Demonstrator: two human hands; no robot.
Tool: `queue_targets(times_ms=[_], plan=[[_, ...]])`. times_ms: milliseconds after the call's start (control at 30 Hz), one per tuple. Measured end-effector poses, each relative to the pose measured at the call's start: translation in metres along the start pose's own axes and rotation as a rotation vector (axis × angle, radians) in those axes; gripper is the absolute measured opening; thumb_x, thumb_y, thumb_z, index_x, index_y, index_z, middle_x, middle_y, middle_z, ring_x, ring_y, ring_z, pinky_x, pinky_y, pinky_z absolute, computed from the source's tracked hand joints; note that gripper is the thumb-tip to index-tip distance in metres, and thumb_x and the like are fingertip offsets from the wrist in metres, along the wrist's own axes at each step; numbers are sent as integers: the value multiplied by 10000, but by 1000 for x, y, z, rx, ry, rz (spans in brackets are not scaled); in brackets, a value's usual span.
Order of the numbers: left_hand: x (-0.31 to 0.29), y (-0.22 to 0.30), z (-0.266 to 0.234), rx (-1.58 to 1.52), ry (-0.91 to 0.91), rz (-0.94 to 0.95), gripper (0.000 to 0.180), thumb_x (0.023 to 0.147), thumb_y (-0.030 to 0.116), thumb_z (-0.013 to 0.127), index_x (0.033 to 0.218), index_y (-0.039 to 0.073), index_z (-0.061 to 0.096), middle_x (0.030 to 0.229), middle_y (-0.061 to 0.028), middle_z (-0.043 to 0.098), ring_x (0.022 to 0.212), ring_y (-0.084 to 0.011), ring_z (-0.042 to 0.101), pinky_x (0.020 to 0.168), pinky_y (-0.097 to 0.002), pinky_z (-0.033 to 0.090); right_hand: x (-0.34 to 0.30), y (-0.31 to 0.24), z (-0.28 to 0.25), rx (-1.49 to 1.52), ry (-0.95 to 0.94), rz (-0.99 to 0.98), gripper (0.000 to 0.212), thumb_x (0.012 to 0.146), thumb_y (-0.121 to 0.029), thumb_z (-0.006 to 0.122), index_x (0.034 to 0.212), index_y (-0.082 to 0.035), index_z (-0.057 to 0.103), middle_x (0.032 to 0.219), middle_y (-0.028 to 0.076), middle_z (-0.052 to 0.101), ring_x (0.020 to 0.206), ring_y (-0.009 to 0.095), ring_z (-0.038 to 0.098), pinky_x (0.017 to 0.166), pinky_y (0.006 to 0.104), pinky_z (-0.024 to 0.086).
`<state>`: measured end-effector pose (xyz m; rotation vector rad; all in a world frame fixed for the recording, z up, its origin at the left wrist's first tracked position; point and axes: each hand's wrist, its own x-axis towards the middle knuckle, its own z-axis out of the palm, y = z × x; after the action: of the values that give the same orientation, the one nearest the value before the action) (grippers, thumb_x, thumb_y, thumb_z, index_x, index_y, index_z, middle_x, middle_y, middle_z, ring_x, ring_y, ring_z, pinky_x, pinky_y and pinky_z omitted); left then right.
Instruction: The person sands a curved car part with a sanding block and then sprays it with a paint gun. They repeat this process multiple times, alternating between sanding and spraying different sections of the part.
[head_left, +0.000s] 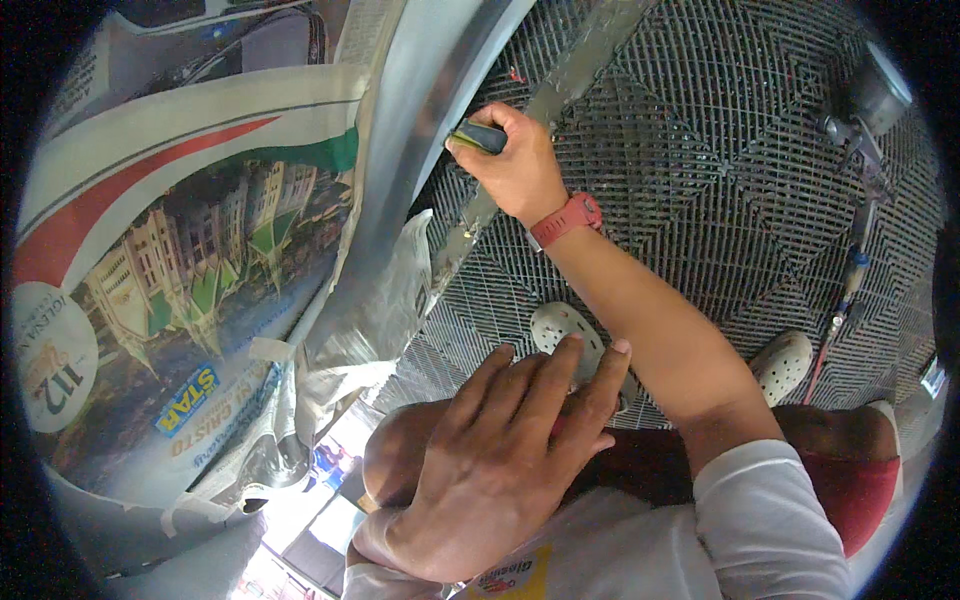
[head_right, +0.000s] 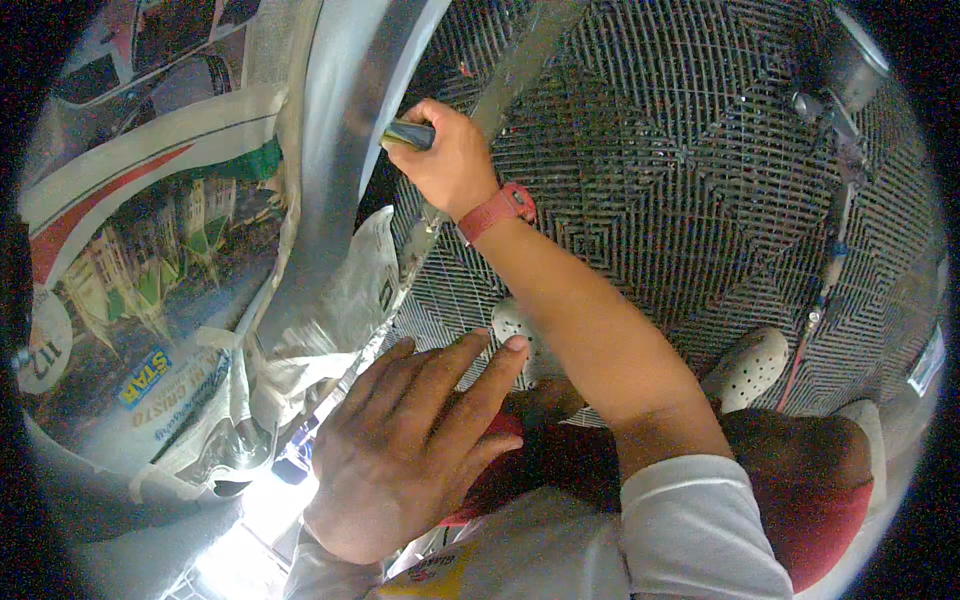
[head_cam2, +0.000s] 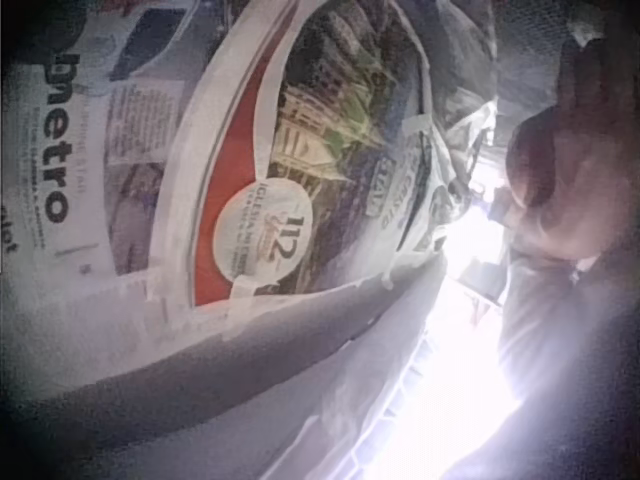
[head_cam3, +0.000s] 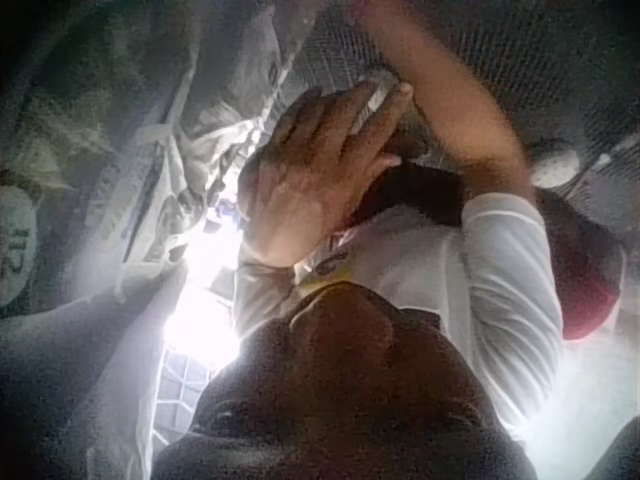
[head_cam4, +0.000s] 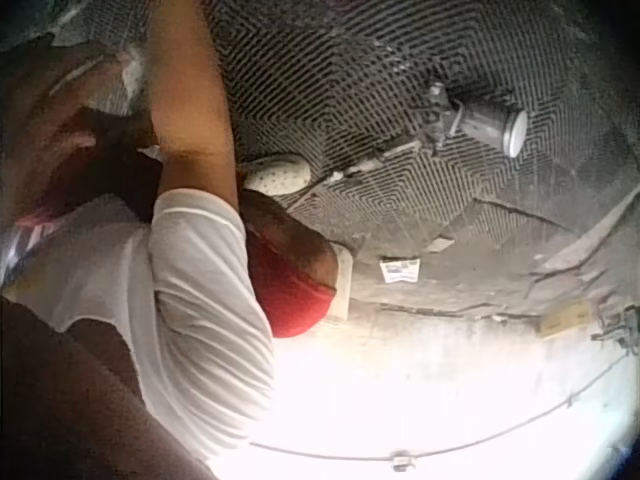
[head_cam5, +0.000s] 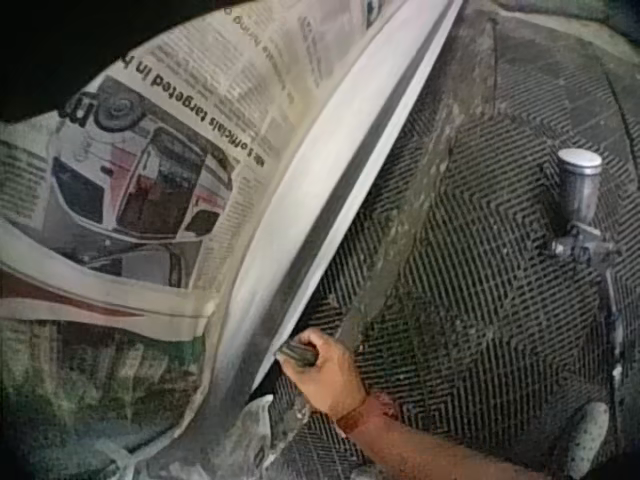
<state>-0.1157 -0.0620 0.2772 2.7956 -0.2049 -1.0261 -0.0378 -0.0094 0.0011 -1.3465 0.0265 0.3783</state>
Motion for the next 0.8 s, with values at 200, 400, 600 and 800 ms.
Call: queue_targets(times_ms=[200, 400, 600, 800], plan=[[-6, 0, 2, -25, -27, -49, 670, 844, 421, 752, 1450, 188, 589, 1303, -87, 652, 1086, -305, 660, 1009, -457, 530, 55, -13, -41, 220, 176, -64, 248, 835, -171, 844, 979, -3, 730, 827, 51, 736, 701, 122, 660, 664, 300, 541], [3, 9, -11, 8, -68, -52, 669, 840, 418, 754, 1443, 177, 595, 1295, -92, 655, 1079, -301, 664, 1003, -458, 534, 49, -8, -36, 181, 201, -36, 287, 824, -201, 847, 975, 9, 722, 817, 63, 728, 720, 149, 669, 682, 312, 540], [3, 7, -6, -4, -52, -38, 677, 833, 415, 764, 1443, 175, 595, 1295, -92, 653, 1084, -306, 662, 1003, -456, 535, 53, -20, -37, 178, 156, -22, 222, 858, -171, 839, 952, -5, 726, 759, 21, 703, 635, 78, 624, 603, 255, 510], [0, 6, -3, 1, -14, -12, 680, 840, 415, 762, 1454, 183, 586, 1308, -90, 647, 1088, -325, 659, 1008, -468, 528, 64, -40, -54, 257, 188, 2, 203, 842, -146, 813, 941, 1, 714, 727, 45, 694, 631, 110, 635, 593, 290, 514]])
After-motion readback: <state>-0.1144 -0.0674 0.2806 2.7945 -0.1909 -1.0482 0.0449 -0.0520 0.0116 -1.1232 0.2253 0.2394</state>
